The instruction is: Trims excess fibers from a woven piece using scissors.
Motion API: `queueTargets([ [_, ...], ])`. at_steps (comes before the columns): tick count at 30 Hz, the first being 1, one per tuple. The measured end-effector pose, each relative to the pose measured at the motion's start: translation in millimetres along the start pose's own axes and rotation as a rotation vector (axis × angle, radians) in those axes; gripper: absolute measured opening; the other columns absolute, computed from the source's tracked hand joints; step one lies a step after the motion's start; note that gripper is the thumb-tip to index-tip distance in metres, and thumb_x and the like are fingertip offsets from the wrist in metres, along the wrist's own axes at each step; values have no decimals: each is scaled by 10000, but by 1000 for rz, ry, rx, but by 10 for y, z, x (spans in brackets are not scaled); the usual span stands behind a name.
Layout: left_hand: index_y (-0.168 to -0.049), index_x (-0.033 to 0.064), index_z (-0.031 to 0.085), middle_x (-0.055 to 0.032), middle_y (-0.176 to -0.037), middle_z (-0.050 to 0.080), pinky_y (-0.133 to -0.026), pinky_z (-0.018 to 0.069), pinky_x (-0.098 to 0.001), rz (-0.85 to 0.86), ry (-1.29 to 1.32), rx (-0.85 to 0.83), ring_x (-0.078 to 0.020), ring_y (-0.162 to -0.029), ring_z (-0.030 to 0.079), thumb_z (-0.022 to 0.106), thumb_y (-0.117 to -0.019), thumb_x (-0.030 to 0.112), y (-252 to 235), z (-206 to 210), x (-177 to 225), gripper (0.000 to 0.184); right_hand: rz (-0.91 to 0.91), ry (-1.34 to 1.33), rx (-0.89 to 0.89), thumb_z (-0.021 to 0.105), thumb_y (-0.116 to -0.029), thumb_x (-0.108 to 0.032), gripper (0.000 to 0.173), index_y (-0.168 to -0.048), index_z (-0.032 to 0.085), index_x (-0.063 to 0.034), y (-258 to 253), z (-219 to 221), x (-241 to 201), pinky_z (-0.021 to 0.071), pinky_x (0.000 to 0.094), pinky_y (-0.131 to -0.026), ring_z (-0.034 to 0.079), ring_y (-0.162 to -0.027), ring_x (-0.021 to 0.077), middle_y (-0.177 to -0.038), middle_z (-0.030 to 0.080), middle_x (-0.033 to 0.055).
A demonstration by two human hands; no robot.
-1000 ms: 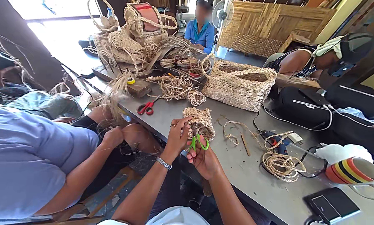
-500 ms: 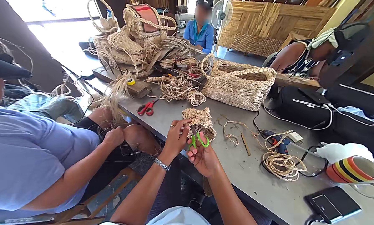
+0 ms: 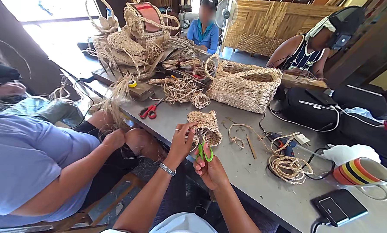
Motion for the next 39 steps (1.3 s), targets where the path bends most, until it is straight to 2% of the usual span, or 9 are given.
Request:
queueTargets([
  [9,-1359,196,640,-94,-1254,590,-806,587,-329,16,-52,11,-151,-1002,649,468,-1077,309,3,34,-11,349,-6,17,-17,389,-1128,-301,396,-1024,612,9,15,-16,13,496,181,-485,547,-490,58,-612,541,1],
  [14,-1363,198,637,-104,-1280,583,-815,589,-328,1,-44,-14,-149,-1006,654,480,-1077,298,29,39,32,341,42,74,-117,188,-1124,-462,606,-1097,596,-16,-5,-27,16,571,264,-631,649,-630,132,-708,637,47],
  [16,-1371,202,632,-108,-1280,574,-803,592,-318,4,-36,-27,-146,-998,656,484,-1077,300,39,42,40,343,54,63,-129,160,-1112,-502,646,-1075,591,-22,-20,-22,-3,562,254,-605,639,-605,129,-690,625,41],
  [20,-1431,193,569,-121,-1316,536,-840,605,-333,-6,11,-40,-163,-1042,651,533,-1060,323,68,73,21,394,59,63,-54,298,-1134,-397,497,-1053,592,-6,-47,-47,-87,519,203,-517,576,-517,83,-629,561,16],
  [22,-1443,146,520,-129,-1312,532,-835,610,-341,-13,60,-14,-177,-1052,648,574,-1039,292,76,95,1,433,72,131,-88,300,-1133,-390,505,-1087,608,8,-26,-109,-119,545,226,-547,609,-548,103,-651,595,33],
  [26,-1294,59,576,-123,-1228,607,-804,607,-366,29,-29,31,-183,-981,675,596,-1021,223,-53,15,120,319,115,472,-256,298,-1098,-478,549,-1138,597,-20,108,-255,-251,608,291,-649,698,-662,136,-728,687,32],
  [29,-1242,42,609,-139,-1211,640,-801,595,-431,148,-223,17,-233,-949,681,557,-1029,189,-319,-159,327,263,80,698,-215,453,-1074,-452,469,-1100,649,-27,255,-261,-484,586,276,-573,657,-587,104,-666,646,-6],
  [33,-1219,57,602,-155,-1090,663,-797,555,-529,254,-446,-70,-326,-908,668,565,-1033,163,-578,-279,803,217,31,825,-100,492,-1072,-407,422,-1090,661,-21,341,-308,-762,581,263,-542,649,-554,98,-646,643,-5],
  [39,-1112,99,657,-130,-1060,680,-900,547,-491,582,-667,-273,-330,-1027,663,509,-1033,75,-836,-86,1166,169,52,759,-165,543,-1033,-504,503,-1111,675,-25,398,-537,-843,593,269,-562,669,-577,109,-656,656,7],
])
Point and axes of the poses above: each hand's wrist, its own y-axis away from the middle knuckle, its own z-axis out of the palm, x = y × z, the point moved 2 cm from there along -y, towards the middle knuckle
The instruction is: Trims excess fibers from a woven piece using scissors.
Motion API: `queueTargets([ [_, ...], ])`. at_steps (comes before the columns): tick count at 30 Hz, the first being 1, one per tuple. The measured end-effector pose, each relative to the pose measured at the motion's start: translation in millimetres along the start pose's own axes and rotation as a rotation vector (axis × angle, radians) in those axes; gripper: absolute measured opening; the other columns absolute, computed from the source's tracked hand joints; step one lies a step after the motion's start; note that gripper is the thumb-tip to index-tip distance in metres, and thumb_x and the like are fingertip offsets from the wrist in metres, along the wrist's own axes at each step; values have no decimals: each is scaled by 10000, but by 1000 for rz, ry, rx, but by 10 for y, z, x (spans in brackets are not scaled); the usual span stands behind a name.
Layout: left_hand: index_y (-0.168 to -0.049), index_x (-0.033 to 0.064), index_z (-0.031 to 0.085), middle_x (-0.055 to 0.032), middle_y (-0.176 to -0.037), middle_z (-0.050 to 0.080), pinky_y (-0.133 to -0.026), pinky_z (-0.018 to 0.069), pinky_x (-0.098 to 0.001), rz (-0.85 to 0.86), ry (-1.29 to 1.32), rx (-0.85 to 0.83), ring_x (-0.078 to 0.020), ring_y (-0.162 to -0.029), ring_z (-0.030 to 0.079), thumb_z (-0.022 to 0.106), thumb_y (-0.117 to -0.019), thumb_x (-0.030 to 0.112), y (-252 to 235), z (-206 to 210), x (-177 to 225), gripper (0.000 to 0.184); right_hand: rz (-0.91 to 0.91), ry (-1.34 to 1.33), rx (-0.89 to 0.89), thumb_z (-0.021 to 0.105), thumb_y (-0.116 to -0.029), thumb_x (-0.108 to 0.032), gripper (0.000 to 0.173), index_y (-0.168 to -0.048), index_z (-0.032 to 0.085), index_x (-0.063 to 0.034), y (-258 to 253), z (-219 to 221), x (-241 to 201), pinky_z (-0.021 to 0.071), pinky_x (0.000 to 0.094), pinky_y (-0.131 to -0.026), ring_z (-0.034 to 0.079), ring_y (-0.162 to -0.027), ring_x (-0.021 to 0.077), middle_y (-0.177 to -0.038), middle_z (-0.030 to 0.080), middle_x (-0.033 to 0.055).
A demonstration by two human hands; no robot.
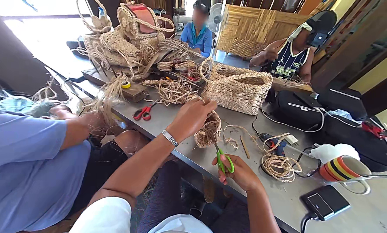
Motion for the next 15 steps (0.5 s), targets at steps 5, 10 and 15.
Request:
queueTargets([
  [5,-1147,159,716,-136,-1068,670,-893,524,-497,279,-92,-43,-356,-1013,634,588,-960,4,-169,123,189,275,-11,-30,4,539,-1032,-521,523,-1133,670,-25,126,-30,32,603,273,-566,685,-588,117,-673,675,20],
  [10,-1152,139,735,-92,-1292,638,-898,514,-521,156,9,-37,-347,-1161,587,585,-993,123,-9,305,327,219,-49,-179,62,469,-1057,-532,559,-1149,656,-13,287,-71,155,613,283,-575,696,-596,125,-681,683,26],
  [15,-1377,191,655,-17,-1674,294,-1110,410,-498,30,195,-65,-363,-1441,381,569,-960,42,205,568,352,452,-133,-209,57,527,-1010,-604,613,-1144,669,-23,451,-90,119,611,288,-584,691,-599,123,-681,675,21],
])
Point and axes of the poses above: each hand's wrist, its own y-axis away from the middle knuckle, its own z-axis out of the palm, x = y × z, the point moved 2 cm from there along -y, towards the middle knuckle
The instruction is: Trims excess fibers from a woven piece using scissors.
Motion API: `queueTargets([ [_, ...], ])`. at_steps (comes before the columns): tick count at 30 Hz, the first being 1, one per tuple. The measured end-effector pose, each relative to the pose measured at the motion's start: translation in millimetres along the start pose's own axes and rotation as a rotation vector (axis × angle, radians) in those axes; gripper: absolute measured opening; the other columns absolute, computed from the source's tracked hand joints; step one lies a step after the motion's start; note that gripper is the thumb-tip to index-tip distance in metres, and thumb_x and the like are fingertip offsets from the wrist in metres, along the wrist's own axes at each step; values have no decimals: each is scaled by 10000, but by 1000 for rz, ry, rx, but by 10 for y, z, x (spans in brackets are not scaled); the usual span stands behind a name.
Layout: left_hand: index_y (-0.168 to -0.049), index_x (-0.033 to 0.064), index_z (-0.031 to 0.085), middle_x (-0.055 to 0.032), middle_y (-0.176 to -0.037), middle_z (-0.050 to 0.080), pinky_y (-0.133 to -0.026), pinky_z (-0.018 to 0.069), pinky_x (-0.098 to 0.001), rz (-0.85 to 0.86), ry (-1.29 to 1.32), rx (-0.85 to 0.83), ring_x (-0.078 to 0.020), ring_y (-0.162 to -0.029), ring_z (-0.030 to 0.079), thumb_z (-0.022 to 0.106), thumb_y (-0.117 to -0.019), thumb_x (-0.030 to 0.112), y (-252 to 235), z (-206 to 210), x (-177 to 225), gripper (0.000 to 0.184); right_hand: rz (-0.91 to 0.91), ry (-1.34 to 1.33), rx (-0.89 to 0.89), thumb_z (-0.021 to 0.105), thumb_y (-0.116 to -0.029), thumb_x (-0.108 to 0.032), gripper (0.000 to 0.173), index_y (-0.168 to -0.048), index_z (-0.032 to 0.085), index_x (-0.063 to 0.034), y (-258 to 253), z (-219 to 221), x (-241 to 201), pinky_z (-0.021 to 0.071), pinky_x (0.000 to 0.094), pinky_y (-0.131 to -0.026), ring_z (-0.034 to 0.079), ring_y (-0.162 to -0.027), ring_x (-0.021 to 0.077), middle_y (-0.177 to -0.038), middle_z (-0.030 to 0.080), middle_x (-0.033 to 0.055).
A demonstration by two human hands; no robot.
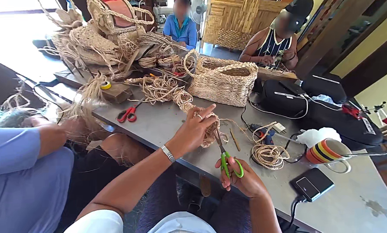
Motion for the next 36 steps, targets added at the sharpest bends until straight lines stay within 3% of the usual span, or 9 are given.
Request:
queueTargets([
  [2,-1304,202,694,-61,-1690,228,-1141,411,-465,-11,23,13,-350,-1492,314,565,-930,-35,29,104,-15,462,-19,17,32,528,-1014,-594,600,-1136,670,-24,31,-14,-59,605,277,-574,684,-591,117,-676,669,17],
  [6,-1106,68,717,-140,-1680,217,-1130,436,-456,-34,-27,38,-366,-1508,291,602,-925,-42,32,225,-47,241,43,33,64,499,-1040,-561,572,-1123,670,-21,14,-89,-32,604,275,-559,686,-579,119,-665,673,20],
  [10,-1170,0,707,-124,-1683,223,-1137,425,-447,-54,-146,13,-368,-1513,275,627,-900,-53,39,344,-90,287,112,160,94,458,-1074,-455,488,-1126,666,-17,-80,-114,-28,594,266,-554,674,-571,106,-652,661,4],
  [18,-1084,138,772,-76,-1564,434,-1075,373,-583,-190,-155,105,-375,-1410,388,583,-902,34,-16,455,-60,282,199,411,82,527,-1047,-475,464,-1096,682,-40,-181,-251,-270,563,248,-518,635,-527,88,-628,636,-14],
  [21,-1009,142,761,-61,-1543,461,-1088,325,-615,-219,-147,213,-361,-1436,365,526,-967,261,-4,541,-60,267,192,427,91,535,-1049,-465,450,-1099,682,-42,-168,-243,-302,562,244,-518,636,-527,87,-630,638,-14],
  [23,-1035,82,745,-119,-1550,445,-1160,308,-588,-216,-79,250,-378,-1474,323,578,-1001,370,6,588,-71,334,183,419,95,539,-1049,-458,445,-1098,681,-39,-164,-242,-296,561,241,-517,635,-526,87,-628,638,-12],
  [27,-1158,-5,678,-204,-1581,382,-1196,338,-491,-201,-3,279,-409,-1492,304,625,-1002,293,66,653,-76,340,178,408,103,536,-1052,-452,437,-1091,682,-42,-140,-257,-282,565,238,-520,642,-529,88,-627,645,-10],
  [31,-1245,70,677,-205,-1562,403,-1175,360,-495,-202,-10,306,-414,-1469,335,609,-1011,277,100,710,-96,320,170,390,106,526,-1057,-456,450,-1100,684,-37,-120,-287,-249,568,241,-521,644,-530,90,-633,648,-5],
  [36,-1153,157,759,-152,-1490,479,-1127,388,-499,-208,11,368,-385,-1391,404,607,-995,208,-3,733,-85,225,142,387,114,535,-1051,-459,450,-1106,684,-38,-109,-305,-224,572,246,-524,644,-532,93,-634,644,-2],
])
Point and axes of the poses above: each hand's wrist, its own y-axis away from the middle knuckle, its own z-axis out of the palm, x = y × z, the point moved 2 cm from there along -y, towards the middle knuckle
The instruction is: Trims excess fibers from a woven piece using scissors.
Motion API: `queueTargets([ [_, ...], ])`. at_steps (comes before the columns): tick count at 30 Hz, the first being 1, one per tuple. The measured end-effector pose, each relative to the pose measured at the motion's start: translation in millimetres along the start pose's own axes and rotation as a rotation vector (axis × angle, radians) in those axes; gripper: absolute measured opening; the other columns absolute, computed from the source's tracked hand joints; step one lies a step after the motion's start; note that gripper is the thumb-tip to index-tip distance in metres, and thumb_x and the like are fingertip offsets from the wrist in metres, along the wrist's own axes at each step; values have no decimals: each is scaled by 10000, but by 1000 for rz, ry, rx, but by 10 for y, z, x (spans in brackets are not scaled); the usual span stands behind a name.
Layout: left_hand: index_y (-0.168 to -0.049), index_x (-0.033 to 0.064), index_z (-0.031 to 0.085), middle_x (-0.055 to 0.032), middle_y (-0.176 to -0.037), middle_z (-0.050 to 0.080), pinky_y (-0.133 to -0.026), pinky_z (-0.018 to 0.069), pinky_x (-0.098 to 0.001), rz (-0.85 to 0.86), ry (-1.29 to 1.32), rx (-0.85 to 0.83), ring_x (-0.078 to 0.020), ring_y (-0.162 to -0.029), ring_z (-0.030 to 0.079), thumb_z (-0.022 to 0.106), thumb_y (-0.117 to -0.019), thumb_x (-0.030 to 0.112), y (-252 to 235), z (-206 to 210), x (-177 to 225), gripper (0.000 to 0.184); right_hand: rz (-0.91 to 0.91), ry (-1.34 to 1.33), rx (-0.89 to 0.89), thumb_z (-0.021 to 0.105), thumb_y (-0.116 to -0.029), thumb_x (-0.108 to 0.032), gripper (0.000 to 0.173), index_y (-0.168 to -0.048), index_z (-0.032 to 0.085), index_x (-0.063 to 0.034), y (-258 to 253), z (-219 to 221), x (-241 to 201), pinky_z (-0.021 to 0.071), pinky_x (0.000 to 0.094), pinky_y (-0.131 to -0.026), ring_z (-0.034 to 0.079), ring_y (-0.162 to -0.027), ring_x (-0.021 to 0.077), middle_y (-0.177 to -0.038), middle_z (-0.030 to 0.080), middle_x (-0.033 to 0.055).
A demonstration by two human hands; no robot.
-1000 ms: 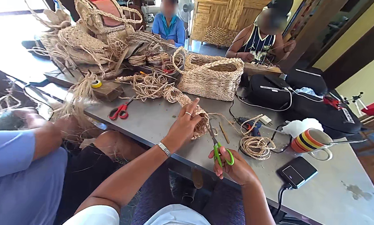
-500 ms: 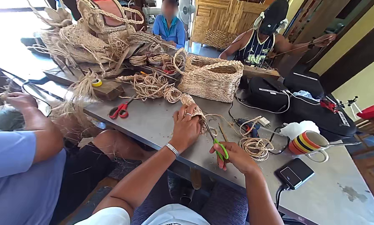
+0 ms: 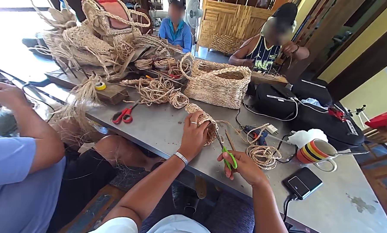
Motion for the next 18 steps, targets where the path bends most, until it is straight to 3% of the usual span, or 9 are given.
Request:
queueTargets([
  [4,-1032,142,783,-173,-1443,500,-1115,405,-498,42,13,-33,-403,-1366,414,619,-894,-13,-100,-36,24,264,2,-3,-16,534,-1050,-464,458,-1111,682,-35,26,-9,-31,574,249,-526,647,-533,96,-639,647,2],
  [8,-922,67,770,-146,-1437,523,-1107,420,-522,160,-85,-264,-394,-1386,407,654,-861,-46,-288,-230,95,173,17,-15,-17,529,-1055,-451,448,-1108,687,-35,-46,-7,0,574,250,-532,645,-537,91,-636,645,-7],
  [10,-893,50,764,-139,-1459,514,-1106,421,-544,208,-130,-364,-394,-1412,388,680,-860,-26,-340,-323,132,117,12,-26,-29,530,-1053,-455,451,-1108,687,-36,-83,-1,33,576,255,-533,644,-538,90,-636,644,-9],
  [12,-930,69,782,-118,-1548,455,-1171,332,-584,186,-167,-412,-397,-1480,305,691,-866,31,-328,-346,119,117,2,-38,-33,528,-1049,-462,457,-1115,683,-38,-101,7,81,576,262,-540,639,-545,92,-642,634,-13],
  [14,-997,106,788,-82,-1629,356,-1163,255,-680,127,-172,-413,-414,-1523,213,656,-912,173,-271,-322,85,170,-21,-62,-50,526,-1045,-468,463,-1125,680,-39,-111,3,161,578,265,-547,643,-553,96,-650,639,-11],
  [16,-1008,131,775,-83,-1612,373,-1127,321,-657,94,-153,-327,-418,-1503,248,646,-950,283,-216,-253,37,207,-43,-81,-79,532,-1041,-484,476,-1132,679,-40,-118,-4,234,570,259,-542,641,-554,93,-653,642,-9],
  [18,-1012,120,775,-109,-1578,415,-1089,388,-630,77,-143,-255,-429,-1471,303,682,-951,273,-182,-182,2,189,-41,-81,-88,538,-1040,-480,468,-1123,683,-43,-108,3,257,568,257,-537,639,-546,93,-645,642,-7],
])
Point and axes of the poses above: each hand's wrist, its own y-axis away from the middle knuckle, its own z-axis out of the palm, x = y × z, the point moved 2 cm from there along -y, towards the middle knuckle
